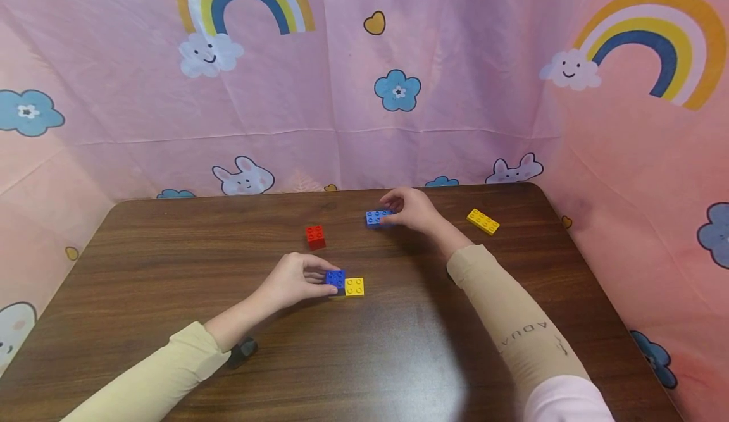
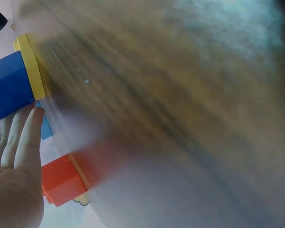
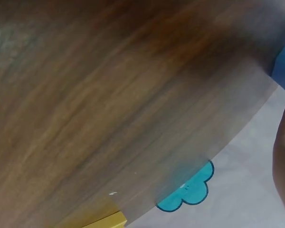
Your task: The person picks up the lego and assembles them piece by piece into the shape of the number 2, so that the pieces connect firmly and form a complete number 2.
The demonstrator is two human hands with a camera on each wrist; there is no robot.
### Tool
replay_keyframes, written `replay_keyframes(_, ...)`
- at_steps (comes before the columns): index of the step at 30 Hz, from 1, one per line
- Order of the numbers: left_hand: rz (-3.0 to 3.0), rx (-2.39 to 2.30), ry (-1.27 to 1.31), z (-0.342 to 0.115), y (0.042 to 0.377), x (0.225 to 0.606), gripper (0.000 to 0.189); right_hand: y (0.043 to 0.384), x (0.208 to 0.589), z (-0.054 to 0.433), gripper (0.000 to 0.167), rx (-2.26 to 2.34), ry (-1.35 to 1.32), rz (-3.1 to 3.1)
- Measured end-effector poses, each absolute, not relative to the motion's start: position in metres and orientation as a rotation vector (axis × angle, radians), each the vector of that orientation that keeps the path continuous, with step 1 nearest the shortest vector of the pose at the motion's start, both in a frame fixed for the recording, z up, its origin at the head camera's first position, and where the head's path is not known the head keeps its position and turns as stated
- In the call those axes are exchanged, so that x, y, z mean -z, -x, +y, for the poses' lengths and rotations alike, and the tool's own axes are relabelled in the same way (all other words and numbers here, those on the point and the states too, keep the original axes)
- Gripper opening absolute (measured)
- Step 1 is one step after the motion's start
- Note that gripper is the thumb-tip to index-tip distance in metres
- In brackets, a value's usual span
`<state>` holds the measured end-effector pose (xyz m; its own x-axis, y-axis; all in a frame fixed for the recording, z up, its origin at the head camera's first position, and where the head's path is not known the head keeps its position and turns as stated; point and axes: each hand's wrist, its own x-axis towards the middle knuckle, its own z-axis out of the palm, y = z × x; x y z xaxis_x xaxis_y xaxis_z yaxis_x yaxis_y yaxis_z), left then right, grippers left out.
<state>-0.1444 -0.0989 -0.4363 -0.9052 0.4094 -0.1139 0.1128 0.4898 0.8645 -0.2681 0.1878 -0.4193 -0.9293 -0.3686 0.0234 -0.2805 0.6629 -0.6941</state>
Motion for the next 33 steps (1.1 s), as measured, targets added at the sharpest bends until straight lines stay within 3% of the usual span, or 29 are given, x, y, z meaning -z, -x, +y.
replay_keyframes(9,2.443,-1.377,-0.439,-0.099,0.144,0.437,0.032,0.274,0.428,0.190,0.048,1.067,0.506,2.739)
replay_keyframes(33,2.443,-1.383,-0.453,-0.099,0.143,0.436,0.032,0.273,0.440,0.190,0.046,1.016,0.482,2.751)
